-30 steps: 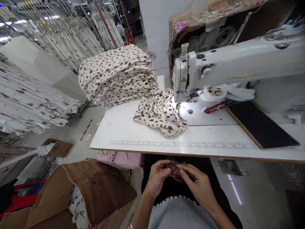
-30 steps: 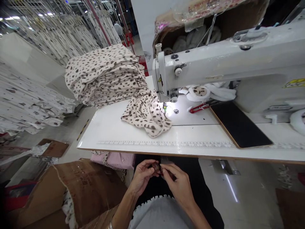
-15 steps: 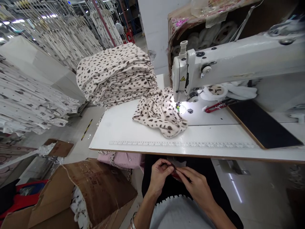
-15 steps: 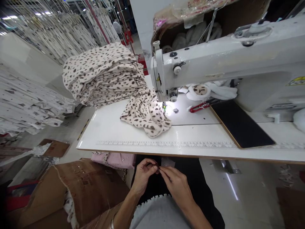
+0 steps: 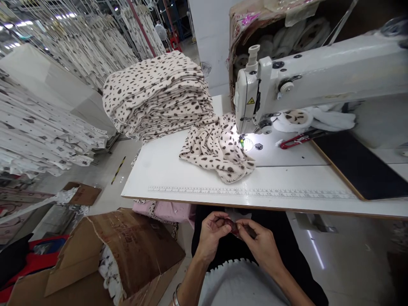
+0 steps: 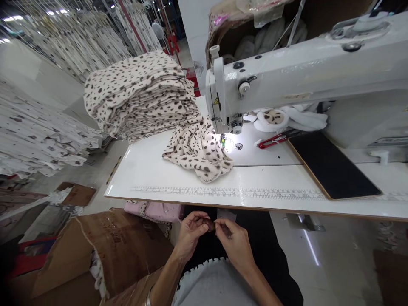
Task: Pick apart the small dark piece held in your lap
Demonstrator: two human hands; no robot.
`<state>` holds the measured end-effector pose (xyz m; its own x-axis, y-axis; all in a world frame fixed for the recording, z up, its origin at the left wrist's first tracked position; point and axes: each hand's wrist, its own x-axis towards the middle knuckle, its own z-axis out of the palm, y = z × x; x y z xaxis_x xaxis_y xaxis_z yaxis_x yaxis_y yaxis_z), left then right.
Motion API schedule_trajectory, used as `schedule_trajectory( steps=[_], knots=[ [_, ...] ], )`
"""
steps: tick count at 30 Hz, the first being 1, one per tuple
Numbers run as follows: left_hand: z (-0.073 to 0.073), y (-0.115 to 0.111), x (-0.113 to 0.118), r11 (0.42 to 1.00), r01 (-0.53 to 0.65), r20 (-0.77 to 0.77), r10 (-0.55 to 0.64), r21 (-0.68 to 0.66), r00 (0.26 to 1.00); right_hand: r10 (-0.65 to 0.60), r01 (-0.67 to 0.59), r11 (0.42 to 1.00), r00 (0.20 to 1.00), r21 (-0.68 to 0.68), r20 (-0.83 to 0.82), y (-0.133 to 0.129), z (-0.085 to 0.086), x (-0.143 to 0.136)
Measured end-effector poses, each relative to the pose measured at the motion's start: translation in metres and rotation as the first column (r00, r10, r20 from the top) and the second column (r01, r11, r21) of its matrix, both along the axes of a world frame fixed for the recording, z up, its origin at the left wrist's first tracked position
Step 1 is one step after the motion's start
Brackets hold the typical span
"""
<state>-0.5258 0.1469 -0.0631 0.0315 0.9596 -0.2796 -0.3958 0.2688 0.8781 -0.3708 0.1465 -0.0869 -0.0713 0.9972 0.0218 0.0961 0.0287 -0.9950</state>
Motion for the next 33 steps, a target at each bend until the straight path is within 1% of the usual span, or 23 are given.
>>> schedule_trajectory(
  steps=[3, 6, 8, 10, 12, 13, 15, 17, 19, 20, 22, 23, 24, 25, 27, 28, 29, 33],
  knots=[
    [0.000, -0.003, -0.002, 1.000, 0.013, 0.047, -0.013, -0.019, 0.999, -0.007, -0.005, 0.994, 0.994, -0.114, -0.105, -0.001, -0.010, -0.003],
    [0.000, -0.005, -0.001, 0.998, 0.040, 0.061, -0.037, -0.048, 0.997, -0.039, 0.007, 0.983, 0.984, -0.182, -0.175, -0.002, -0.017, -0.004],
    [0.000, -0.005, -0.001, 0.994, 0.067, 0.054, -0.062, -0.085, 0.997, -0.053, 0.016, 0.981, 0.981, -0.192, -0.185, -0.002, -0.017, -0.002],
    [0.001, -0.005, -0.002, 0.985, 0.107, 0.022, -0.105, -0.134, 0.994, -0.055, 0.022, 0.983, 0.983, -0.184, -0.176, -0.003, -0.012, 0.000],
    [0.001, -0.004, -0.001, 0.970, 0.162, -0.003, -0.165, -0.182, 0.986, -0.039, 0.021, 0.991, 0.991, -0.134, -0.127, -0.004, -0.006, 0.004],
    [0.002, -0.003, -0.001, 0.962, 0.187, -0.005, -0.192, -0.198, 0.981, -0.027, 0.020, 0.996, 0.997, -0.084, -0.079, -0.004, -0.002, 0.005],
    [0.001, -0.001, 0.000, 0.954, 0.206, -0.008, -0.213, -0.216, 0.977, -0.007, 0.005, 0.998, 0.999, 0.068, 0.036, -0.005, 0.003, 0.006],
    [0.001, 0.001, 0.002, 0.957, 0.175, -0.049, -0.191, -0.230, 0.980, -0.004, -0.025, 0.975, 0.992, 0.219, 0.128, -0.005, 0.005, 0.007],
    [0.001, 0.002, 0.003, 0.959, 0.140, -0.099, -0.169, -0.248, 0.981, -0.008, -0.037, 0.955, 0.989, 0.294, 0.151, -0.005, 0.006, 0.006],
    [0.002, 0.003, 0.003, 0.957, 0.138, -0.105, -0.170, -0.256, 0.980, -0.011, -0.035, 0.953, 0.989, 0.302, 0.149, -0.005, 0.006, 0.006],
    [0.003, 0.003, 0.003, 0.955, 0.148, -0.089, -0.176, -0.256, 0.980, -0.015, -0.013, 0.970, 0.993, 0.243, 0.114, -0.005, 0.005, 0.006],
    [0.004, 0.002, 0.002, 0.960, 0.146, -0.071, -0.167, -0.239, 0.983, -0.013, 0.002, 0.986, 0.998, 0.169, 0.066, -0.006, 0.004, 0.005],
    [0.005, 0.002, 0.002, 0.969, 0.133, -0.052, -0.147, -0.211, 0.988, -0.015, 0.016, 0.998, 1.000, 0.062, -0.019, -0.006, 0.003, 0.005],
    [0.005, 0.002, 0.001, 0.978, 0.111, -0.034, -0.119, -0.176, 0.992, -0.031, 0.024, 0.998, 0.992, -0.059, -0.126, -0.006, 0.002, 0.003],
    [0.005, 0.001, 0.001, 0.992, 0.064, 0.000, -0.065, -0.105, 0.998, -0.089, 0.000, 0.965, 0.940, -0.261, -0.330, -0.005, -0.001, 0.000],
    [0.004, 0.000, 0.000, 0.996, 0.050, 0.018, -0.049, -0.080, 0.999, -0.118, -0.017, 0.947, 0.910, -0.322, -0.397, -0.004, -0.003, -0.002],
    [0.003, -0.001, 0.000, 0.997, 0.045, 0.035, -0.043, -0.066, 0.998, -0.140, -0.028, 0.934, 0.889, -0.356, -0.435, -0.003, -0.005, -0.004],
    [-0.002, -0.004, 0.000, 0.997, 0.047, 0.129, -0.039, -0.057, 0.991, -0.186, -0.049, 0.901, 0.854, -0.431, -0.486, -0.001, -0.011, -0.011]
  ],
)
